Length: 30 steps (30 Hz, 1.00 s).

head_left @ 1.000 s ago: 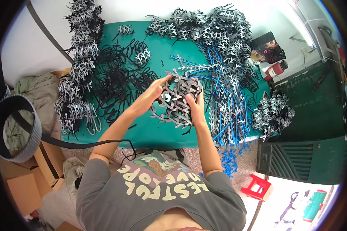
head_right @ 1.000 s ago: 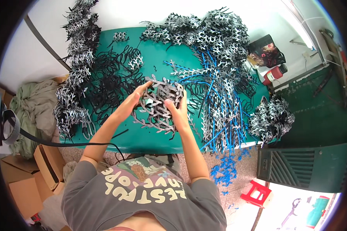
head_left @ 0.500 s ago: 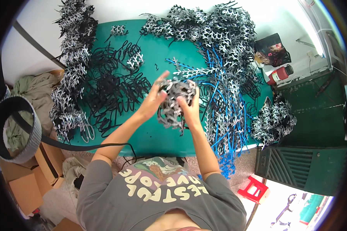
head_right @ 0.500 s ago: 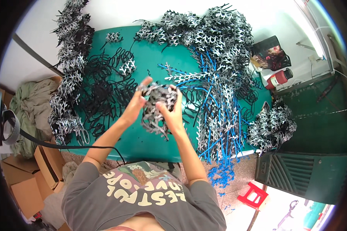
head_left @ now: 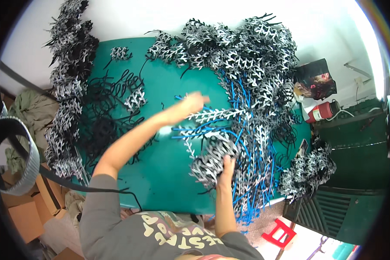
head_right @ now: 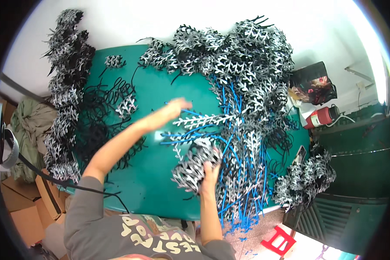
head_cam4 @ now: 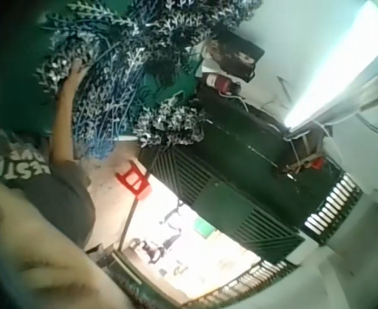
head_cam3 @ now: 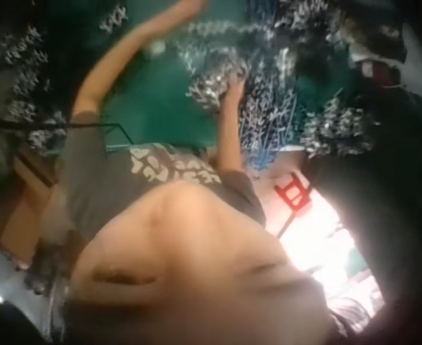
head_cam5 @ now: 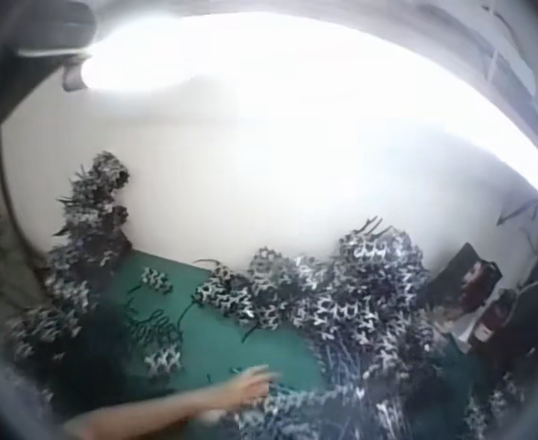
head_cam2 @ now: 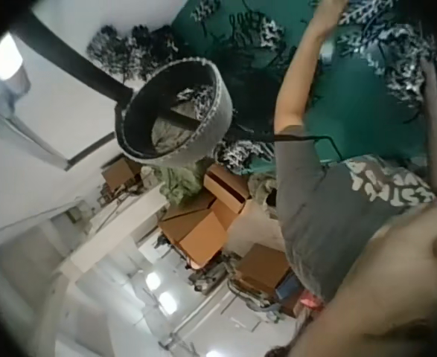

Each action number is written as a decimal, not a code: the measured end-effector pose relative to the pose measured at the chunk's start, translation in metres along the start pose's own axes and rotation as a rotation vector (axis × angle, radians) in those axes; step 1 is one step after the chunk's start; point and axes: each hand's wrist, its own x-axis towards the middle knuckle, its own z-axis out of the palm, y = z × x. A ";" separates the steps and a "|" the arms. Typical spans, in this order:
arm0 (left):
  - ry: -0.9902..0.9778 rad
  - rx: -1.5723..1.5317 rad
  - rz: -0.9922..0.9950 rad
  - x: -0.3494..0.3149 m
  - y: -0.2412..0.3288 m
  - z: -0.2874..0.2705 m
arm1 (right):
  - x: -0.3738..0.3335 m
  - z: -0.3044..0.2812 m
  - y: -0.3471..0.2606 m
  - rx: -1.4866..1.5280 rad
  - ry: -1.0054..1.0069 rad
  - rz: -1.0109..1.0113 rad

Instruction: The person repeatedly gathers flexible patterned strips from the table and rolls them together into bundles by hand.

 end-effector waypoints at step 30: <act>0.560 -0.721 -0.437 -0.070 0.067 -0.015 | -0.025 -0.004 -0.005 0.237 -0.262 0.160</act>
